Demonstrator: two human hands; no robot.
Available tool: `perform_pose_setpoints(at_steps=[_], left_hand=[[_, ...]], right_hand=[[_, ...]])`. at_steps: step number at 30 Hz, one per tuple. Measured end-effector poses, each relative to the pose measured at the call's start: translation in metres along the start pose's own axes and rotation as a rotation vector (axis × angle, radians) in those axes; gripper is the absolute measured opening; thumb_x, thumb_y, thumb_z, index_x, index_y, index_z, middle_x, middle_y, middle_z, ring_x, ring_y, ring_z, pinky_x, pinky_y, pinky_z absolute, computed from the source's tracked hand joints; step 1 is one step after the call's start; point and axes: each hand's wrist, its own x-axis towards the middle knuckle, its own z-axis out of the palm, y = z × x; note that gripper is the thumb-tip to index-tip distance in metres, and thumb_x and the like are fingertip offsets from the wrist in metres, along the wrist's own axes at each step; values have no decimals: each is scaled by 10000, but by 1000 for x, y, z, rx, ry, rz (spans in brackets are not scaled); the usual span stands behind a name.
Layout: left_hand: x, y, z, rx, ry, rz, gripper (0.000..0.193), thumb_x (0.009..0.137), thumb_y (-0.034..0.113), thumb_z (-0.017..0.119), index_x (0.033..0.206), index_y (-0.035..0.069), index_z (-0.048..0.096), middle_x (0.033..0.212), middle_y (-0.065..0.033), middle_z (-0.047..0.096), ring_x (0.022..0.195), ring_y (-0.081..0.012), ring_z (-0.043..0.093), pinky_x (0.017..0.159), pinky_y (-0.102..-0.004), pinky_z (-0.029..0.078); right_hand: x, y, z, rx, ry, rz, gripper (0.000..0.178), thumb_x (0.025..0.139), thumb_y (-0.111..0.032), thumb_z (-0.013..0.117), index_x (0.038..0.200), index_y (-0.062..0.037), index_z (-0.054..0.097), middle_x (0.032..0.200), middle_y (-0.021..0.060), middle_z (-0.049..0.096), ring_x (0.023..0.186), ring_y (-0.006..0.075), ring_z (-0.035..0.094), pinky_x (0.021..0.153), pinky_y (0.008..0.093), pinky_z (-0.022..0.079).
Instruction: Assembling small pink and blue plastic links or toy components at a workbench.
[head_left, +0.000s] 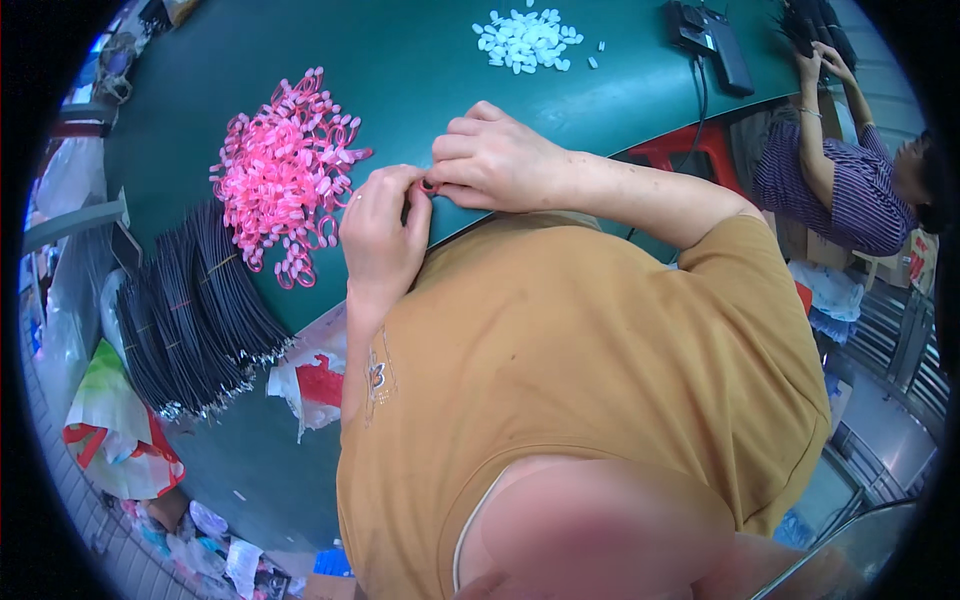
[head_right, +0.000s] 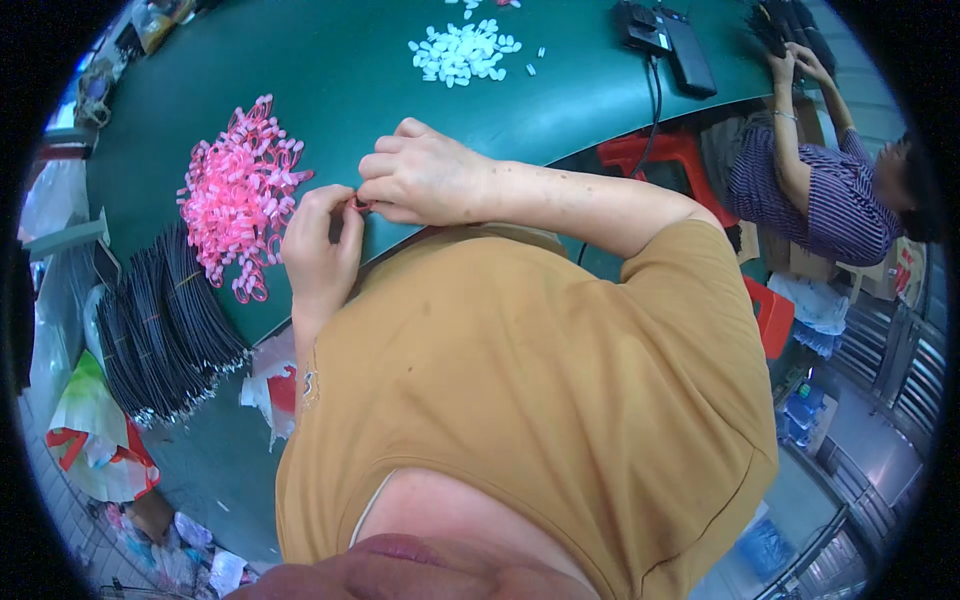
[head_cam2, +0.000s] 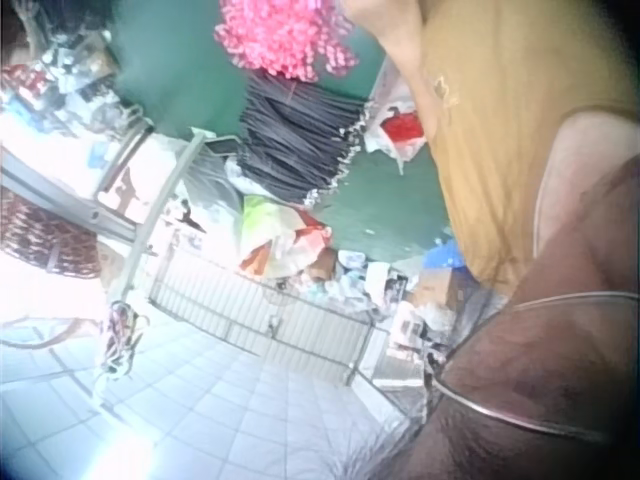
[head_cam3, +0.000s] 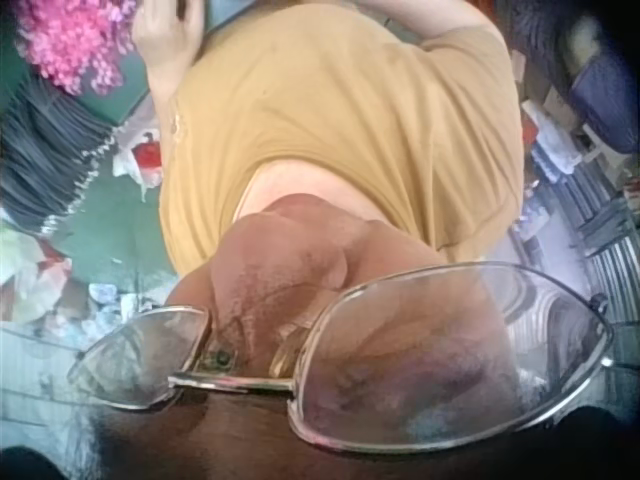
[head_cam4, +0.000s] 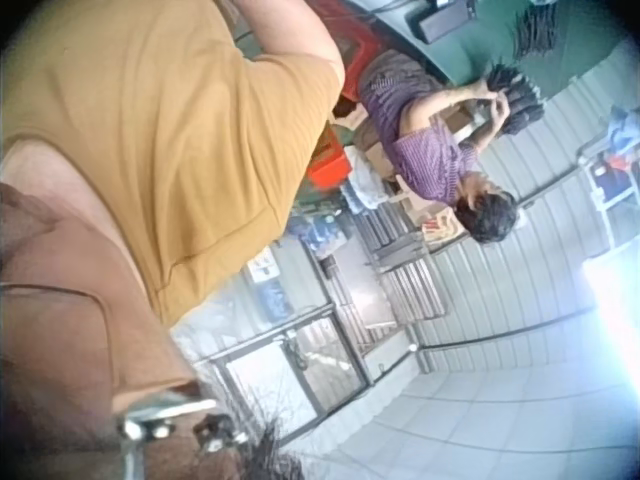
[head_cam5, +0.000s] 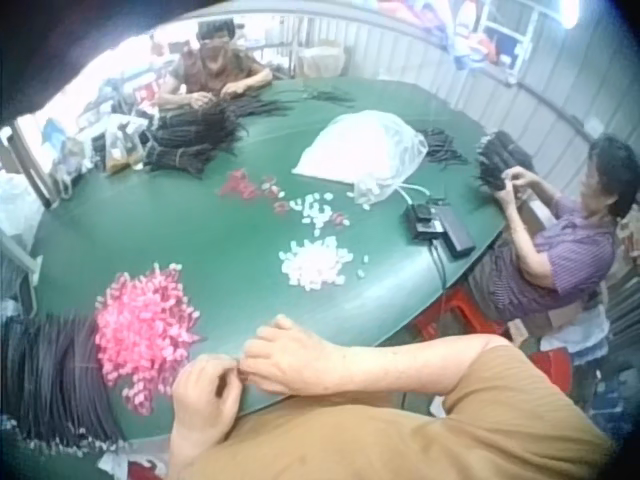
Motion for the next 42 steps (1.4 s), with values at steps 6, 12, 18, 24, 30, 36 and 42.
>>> perform_pose_setpoints(at_steps=[6, 12, 18, 24, 30, 36, 42], left_hand=[[-5, -3, -1, -78, 131, 38, 274, 894, -85, 761, 1129, 38, 693, 1048, -135, 769, 881, -282, 749, 793, -381, 597], [0, 0, -4, -25, 34, 76, 242, 877, -70, 763, 1075, 52, 698, 1008, -117, 775, 886, -308, 752, 778, -410, 585], [-2, -2, -4, -47, 42, 36, 223, 863, -67, 772, 1039, 54, 709, 990, -111, 777, 882, -304, 753, 786, -416, 584], [3, 2, -4, -30, 11, 76, 211, 864, -60, 772, 1030, 54, 711, 984, -111, 777, 890, -304, 757, 789, -416, 586], [2, 3, -5, -29, -7, 61, 188, 882, -54, 763, 1030, 48, 710, 986, -114, 776, 891, -304, 758, 787, -410, 587], [-7, -1, -4, -149, -1, -98, 207, 983, -66, 735, 1179, -2, 749, 1082, -126, 777, 917, -209, 753, 819, -330, 596], [-7, -1, -8, -354, 28, -104, 223, 1025, -37, 730, 1245, -22, 759, 1135, -128, 778, 954, -209, 746, 872, -316, 597]], right_hand=[[30, 25, -11, 319, -83, 275, 73, 981, -194, 743, 1030, -141, 756, 976, 8, 727, 938, 237, 720, 842, 419, 521], [101, 9, -9, 721, 28, 250, 357, 1018, -214, 734, 1362, -119, 722, 1256, 83, 775, 1149, 245, 757, 953, 399, 604], [71, 89, -52, 119, 123, 299, 277, 1047, -233, 724, 1266, -74, 782, 1179, 107, 785, 1117, 243, 758, 980, 346, 592], [-11, 165, -107, -499, 114, 685, 323, 960, -351, 738, 1085, -57, 788, 1043, 203, 747, 1024, 429, 722, 901, 541, 565], [-32, 179, -98, -405, 145, 684, 270, 976, -326, 734, 1040, -67, 771, 1072, 191, 739, 1045, 423, 710, 893, 543, 560], [2, 68, -76, 857, 61, 445, 274, 1086, -167, 654, 1317, -87, 777, 1138, 29, 790, 1056, 132, 735, 938, 305, 604], [12, -14, -23, 1079, -155, 456, 410, 1105, -108, 622, 1508, -89, 553, 1007, 63, 759, 826, 132, 704, 792, 319, 591]])
